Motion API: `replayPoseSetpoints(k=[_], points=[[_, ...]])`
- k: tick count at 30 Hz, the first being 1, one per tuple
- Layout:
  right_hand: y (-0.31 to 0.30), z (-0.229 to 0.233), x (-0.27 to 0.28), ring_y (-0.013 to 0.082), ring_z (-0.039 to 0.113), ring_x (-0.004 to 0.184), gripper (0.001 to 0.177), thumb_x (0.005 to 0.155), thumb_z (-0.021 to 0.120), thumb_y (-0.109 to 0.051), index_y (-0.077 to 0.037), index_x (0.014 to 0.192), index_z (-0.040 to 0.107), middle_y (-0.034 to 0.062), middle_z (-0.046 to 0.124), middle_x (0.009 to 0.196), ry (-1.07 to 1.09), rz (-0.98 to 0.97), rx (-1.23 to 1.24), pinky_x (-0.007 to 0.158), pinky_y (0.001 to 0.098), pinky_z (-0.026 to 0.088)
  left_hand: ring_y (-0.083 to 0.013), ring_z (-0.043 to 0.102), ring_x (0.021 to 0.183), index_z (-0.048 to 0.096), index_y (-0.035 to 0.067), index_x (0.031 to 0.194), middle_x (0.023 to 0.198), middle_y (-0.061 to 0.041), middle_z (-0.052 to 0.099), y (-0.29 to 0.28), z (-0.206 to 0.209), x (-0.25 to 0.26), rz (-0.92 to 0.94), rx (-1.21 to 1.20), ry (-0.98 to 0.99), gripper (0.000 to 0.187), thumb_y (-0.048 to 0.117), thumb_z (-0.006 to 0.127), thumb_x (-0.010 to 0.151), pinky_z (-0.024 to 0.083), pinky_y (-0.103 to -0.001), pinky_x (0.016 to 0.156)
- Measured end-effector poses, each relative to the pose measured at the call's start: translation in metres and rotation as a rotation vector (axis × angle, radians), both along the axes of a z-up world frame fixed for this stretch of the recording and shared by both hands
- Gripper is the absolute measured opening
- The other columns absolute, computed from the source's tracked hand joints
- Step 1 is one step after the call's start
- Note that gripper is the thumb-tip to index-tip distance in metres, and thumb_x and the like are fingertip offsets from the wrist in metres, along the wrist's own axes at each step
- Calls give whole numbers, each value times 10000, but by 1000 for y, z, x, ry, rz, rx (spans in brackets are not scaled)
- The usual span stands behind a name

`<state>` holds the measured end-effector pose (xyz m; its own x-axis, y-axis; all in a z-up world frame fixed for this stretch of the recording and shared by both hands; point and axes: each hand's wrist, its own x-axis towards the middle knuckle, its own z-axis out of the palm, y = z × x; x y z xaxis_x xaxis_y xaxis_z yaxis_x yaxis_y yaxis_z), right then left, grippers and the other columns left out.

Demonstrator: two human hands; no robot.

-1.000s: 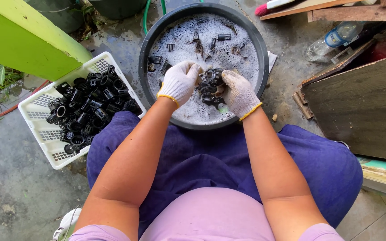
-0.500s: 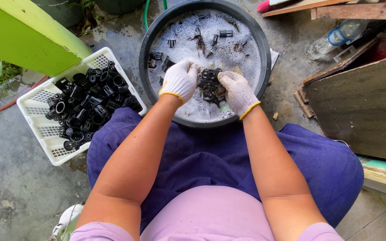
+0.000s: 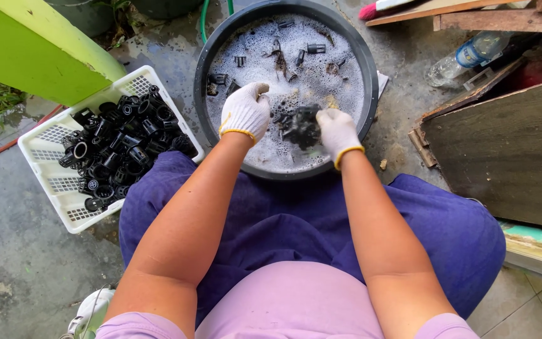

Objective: Washing small black plastic hydroponic net pots in a basin of soapy water.

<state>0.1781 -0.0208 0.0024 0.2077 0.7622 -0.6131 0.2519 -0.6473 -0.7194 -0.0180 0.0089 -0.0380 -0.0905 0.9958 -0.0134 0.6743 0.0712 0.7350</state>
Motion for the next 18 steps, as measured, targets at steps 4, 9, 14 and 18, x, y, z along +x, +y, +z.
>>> replayPoseSetpoints(k=[4, 9, 14, 18], points=[[35, -120, 53, 220, 673, 796, 287, 1012, 614, -114, 10, 1270, 639, 113, 708, 1000, 594, -160, 315, 708, 392, 559, -317, 704, 1013, 755, 147, 1144, 1075, -132, 756, -1, 8, -1, -14, 13, -42, 290, 299, 605, 948, 530, -377, 899], [29, -92, 47, 234, 587, 666, 132, 1002, 594, -115, 5, 1043, 632, 140, 655, 832, 919, -169, 288, 623, 400, 520, -314, 716, 981, 733, 144, 1197, 1058, -154, 750, -8, 21, 3, -71, -59, -32, 348, 338, 608, 936, 534, -381, 883], [27, -85, 44, 212, 578, 667, 139, 982, 628, -126, -1, 1033, 658, 118, 659, 828, 933, -196, 244, 615, 360, 493, -301, 724, 964, 703, 147, 1246, 1095, -146, 748, -12, 36, 4, -133, -176, 10, 382, 357, 591, 946, 545, -377, 883], [12, -49, 25, 133, 556, 639, 187, 927, 692, -199, -36, 1003, 745, 31, 653, 781, 225, -98, 226, 574, 305, 452, -313, 705, 1018, 730, 119, 1205, 1145, -161, 726, -12, 16, 1, -383, -418, 245, 392, 357, 602, 921, 519, -402, 954]])
